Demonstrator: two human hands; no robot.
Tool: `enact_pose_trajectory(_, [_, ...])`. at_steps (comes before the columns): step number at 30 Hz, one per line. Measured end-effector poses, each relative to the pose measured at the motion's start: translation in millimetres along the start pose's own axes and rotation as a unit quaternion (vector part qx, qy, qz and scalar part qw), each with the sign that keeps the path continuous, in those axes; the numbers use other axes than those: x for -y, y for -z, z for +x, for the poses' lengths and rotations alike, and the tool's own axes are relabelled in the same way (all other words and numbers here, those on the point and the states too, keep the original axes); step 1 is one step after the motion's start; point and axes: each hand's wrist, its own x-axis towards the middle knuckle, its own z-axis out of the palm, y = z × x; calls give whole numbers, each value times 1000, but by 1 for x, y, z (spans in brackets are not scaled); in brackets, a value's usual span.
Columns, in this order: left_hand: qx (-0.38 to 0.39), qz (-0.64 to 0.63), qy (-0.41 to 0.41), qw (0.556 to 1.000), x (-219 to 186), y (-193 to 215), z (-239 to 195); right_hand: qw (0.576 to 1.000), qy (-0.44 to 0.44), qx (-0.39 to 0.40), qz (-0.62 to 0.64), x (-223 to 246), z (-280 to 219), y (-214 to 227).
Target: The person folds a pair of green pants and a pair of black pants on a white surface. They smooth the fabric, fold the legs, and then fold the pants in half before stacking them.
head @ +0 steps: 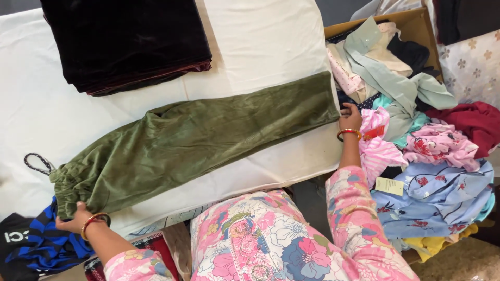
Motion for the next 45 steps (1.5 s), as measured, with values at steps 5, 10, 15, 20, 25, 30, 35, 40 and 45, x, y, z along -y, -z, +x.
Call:
enact_pose_trajectory(5, [10, -90, -86, 992, 5, -9, -9, 957, -213, -50, 189, 23, -24, -14])
enact_pose_trajectory(10, [-57, -59, -27, 996, 12, -16, 24, 993, -102, -62, -2, 32, -24, -31])
enact_pose_trajectory(15, [132, -122, -104, 978, 12, -25, 59, 985, -25, 43, -165, 84, -12, -11])
enact_pose_trajectory(20, [178, -286, -13, 942, -110, -9, -36, 998, 58, -9, -4, 65, 37, 6])
enact_pose_trajectory(25, [226, -377, -67, 896, -72, 9, 19, 946, -87, -31, 310, 80, 36, 23])
enact_pose_trajectory(30, [166, -180, -98, 965, 8, 17, 41, 993, -76, -1, 93, -27, 8, -16])
enact_pose_trajectory(35, [133, -125, 42, 982, -32, 24, -32, 975, -164, 38, 146, -11, -11, -19])
enact_pose_trajectory(40, [41, 103, -139, 984, -19, 1, -30, 988, -10, 10, -154, 76, -15, 4])
enact_pose_trajectory(45, [104, 207, -589, 774, -128, -69, -223, 977, 177, -2, -122, 171, -38, -30])
